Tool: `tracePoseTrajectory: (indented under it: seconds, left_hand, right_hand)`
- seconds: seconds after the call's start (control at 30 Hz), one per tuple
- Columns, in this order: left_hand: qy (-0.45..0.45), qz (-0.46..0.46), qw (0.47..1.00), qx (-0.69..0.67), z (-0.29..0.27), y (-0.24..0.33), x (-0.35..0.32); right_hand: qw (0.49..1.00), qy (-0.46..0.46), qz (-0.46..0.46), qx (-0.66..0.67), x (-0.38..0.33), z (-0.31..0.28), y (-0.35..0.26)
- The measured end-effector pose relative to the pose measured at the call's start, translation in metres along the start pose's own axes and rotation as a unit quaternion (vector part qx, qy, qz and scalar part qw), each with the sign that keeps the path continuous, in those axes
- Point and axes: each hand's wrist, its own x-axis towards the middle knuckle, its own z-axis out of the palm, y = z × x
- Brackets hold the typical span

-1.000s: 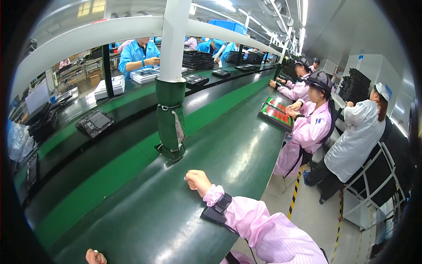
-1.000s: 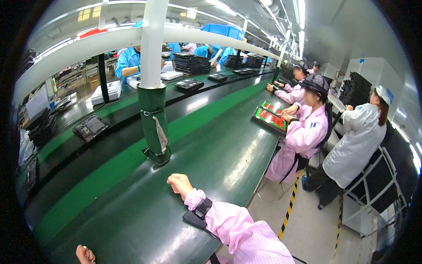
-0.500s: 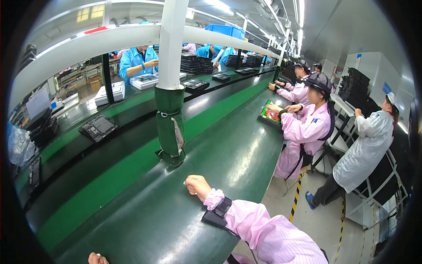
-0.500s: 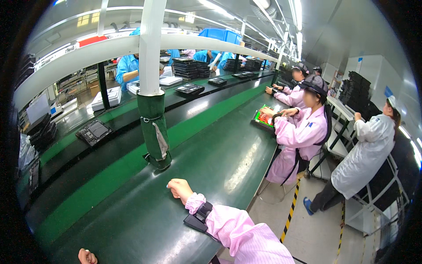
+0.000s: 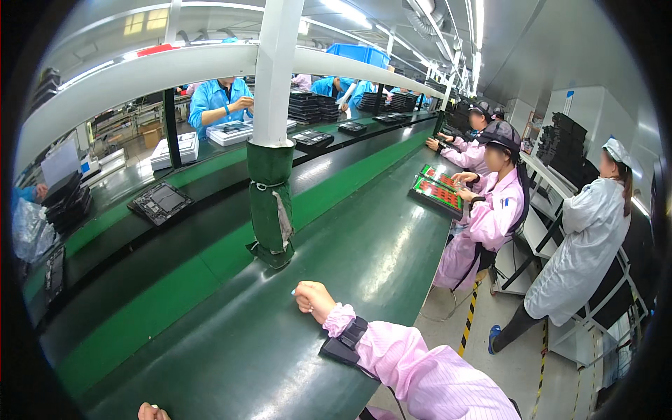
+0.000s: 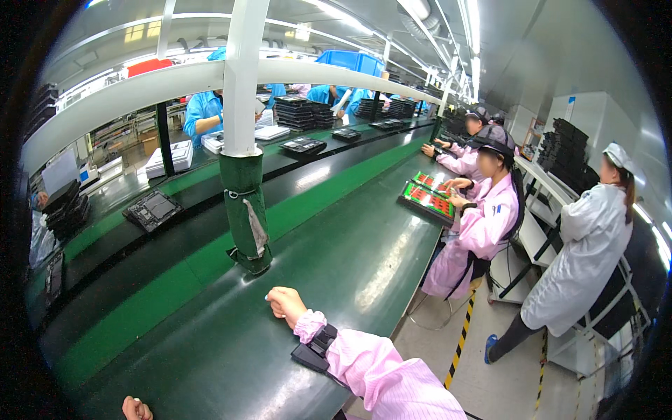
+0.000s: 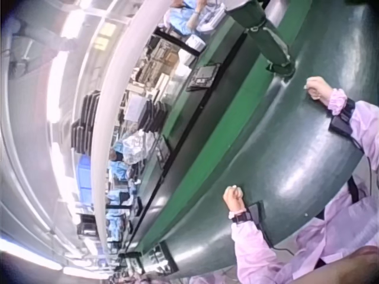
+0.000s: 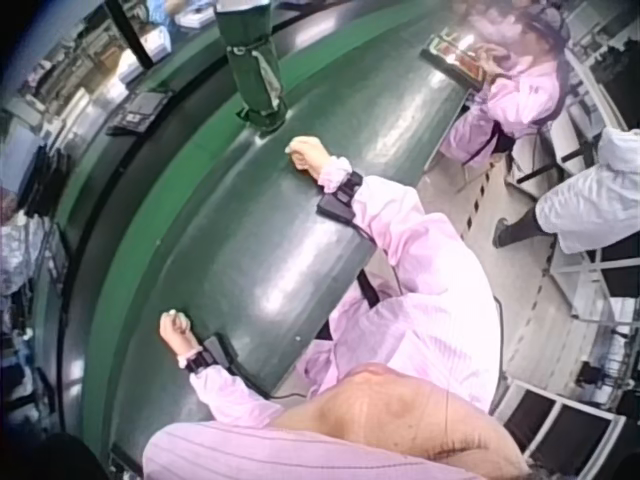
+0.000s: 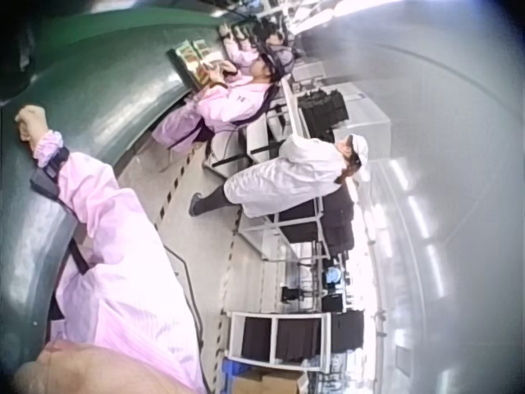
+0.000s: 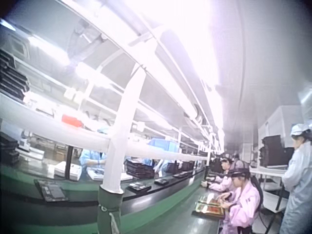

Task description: Checking and testing tablet devices on an assembly line.

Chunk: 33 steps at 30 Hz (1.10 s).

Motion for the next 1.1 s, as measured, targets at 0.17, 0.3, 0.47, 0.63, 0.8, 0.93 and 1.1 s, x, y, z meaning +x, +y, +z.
tracePoseTrajectory:
  seconds: [0.17,0.3,0.47,0.63,0.8,0.93,1.1]
  left_hand:
    - [0.005,-0.002,1.0,-0.006,0.0002,-0.0004,-0.0018]
    - [-0.004,-0.003,1.0,-0.008,0.0005,-0.0006,-0.0008]
    - [-0.005,-0.006,1.0,-0.009,0.0015,0.0004,-0.0001]
    - [0.005,-0.01,1.0,-0.011,0.0017,0.0003,-0.0008]
    - [0.003,-0.006,1.0,-0.007,0.0022,0.0005,-0.0015]
    - [-0.007,-0.002,1.0,-0.013,0.0008,0.0008,-0.002]
    - [0.001,-0.009,1.0,-0.013,0.0012,-0.0006,-0.0012]
  right_hand:
    - [1.0,0.012,-0.005,0.0,-0.001,0.0011,0.0011]
    - [0.992,0.051,-0.036,-0.112,-0.0002,0.0027,0.0]
    - [0.999,0.026,-0.01,-0.021,-0.0006,0.0007,-0.0011]
    - [0.988,0.08,-0.03,-0.129,0.0016,0.0014,0.0021]
    - [0.997,0.043,-0.014,-0.061,-0.0007,-0.0002,-0.0022]
    - [0.999,0.033,0.016,-0.01,-0.0016,-0.0004,-0.0031]
    - [0.992,0.047,-0.014,-0.117,0.0024,-0.0018,0.0008]
